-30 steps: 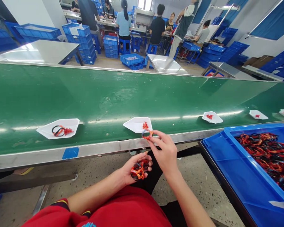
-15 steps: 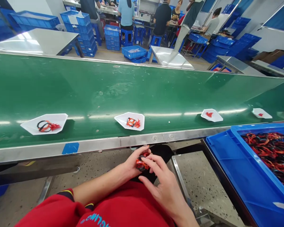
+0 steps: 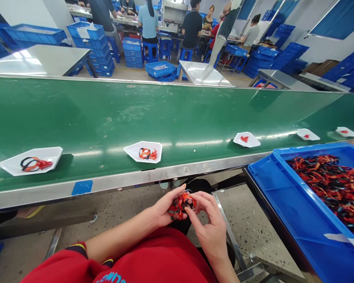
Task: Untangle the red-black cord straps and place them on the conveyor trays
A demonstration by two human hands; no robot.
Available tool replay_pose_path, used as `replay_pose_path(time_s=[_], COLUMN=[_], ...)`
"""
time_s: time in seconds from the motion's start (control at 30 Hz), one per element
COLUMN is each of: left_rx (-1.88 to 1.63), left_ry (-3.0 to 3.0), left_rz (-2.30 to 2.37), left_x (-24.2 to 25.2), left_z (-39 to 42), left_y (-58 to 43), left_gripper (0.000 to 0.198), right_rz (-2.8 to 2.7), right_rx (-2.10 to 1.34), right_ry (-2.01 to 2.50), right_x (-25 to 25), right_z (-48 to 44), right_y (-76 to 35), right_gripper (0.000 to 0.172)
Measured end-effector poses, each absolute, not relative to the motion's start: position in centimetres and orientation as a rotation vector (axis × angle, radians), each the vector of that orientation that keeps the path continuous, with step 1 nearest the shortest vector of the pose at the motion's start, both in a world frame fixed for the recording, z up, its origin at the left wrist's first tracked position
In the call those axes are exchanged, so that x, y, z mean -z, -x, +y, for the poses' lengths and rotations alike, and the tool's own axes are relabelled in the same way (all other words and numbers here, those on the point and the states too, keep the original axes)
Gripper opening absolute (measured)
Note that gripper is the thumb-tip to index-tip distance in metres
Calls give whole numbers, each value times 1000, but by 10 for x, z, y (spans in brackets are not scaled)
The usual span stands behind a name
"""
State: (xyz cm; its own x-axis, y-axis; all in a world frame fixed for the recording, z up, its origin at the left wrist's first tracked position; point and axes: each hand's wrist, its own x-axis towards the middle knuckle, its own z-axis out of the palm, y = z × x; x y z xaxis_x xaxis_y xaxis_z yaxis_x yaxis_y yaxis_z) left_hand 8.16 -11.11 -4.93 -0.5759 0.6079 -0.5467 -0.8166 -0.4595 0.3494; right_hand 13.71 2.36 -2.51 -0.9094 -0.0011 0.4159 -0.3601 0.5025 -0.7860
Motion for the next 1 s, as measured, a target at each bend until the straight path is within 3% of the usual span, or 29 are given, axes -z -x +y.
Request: replay_pose_path(time_s=[0.43, 0.57, 0.77, 1.0], left_rx=[-2240, -2265, -2232, -2203], left_ry=[65, 67, 79, 78], left_rz=[868, 877, 884, 872], left_x=[45, 44, 49, 49], left_z=[-113, -113, -113, -113], left_y=[-87, -86, -84, -84], left_gripper=[38, 39, 37, 35], right_rz=[-2273, -2268, -2216, -2212], right_rx=[-1179, -1264, -1495, -1521], right_ry=[-428, -326, -116, -66], right_x=[31, 32, 37, 40], right_z=[33, 29, 24, 25], right_y=[-134, -134, -137, -138], right_gripper=[33, 29, 42, 46])
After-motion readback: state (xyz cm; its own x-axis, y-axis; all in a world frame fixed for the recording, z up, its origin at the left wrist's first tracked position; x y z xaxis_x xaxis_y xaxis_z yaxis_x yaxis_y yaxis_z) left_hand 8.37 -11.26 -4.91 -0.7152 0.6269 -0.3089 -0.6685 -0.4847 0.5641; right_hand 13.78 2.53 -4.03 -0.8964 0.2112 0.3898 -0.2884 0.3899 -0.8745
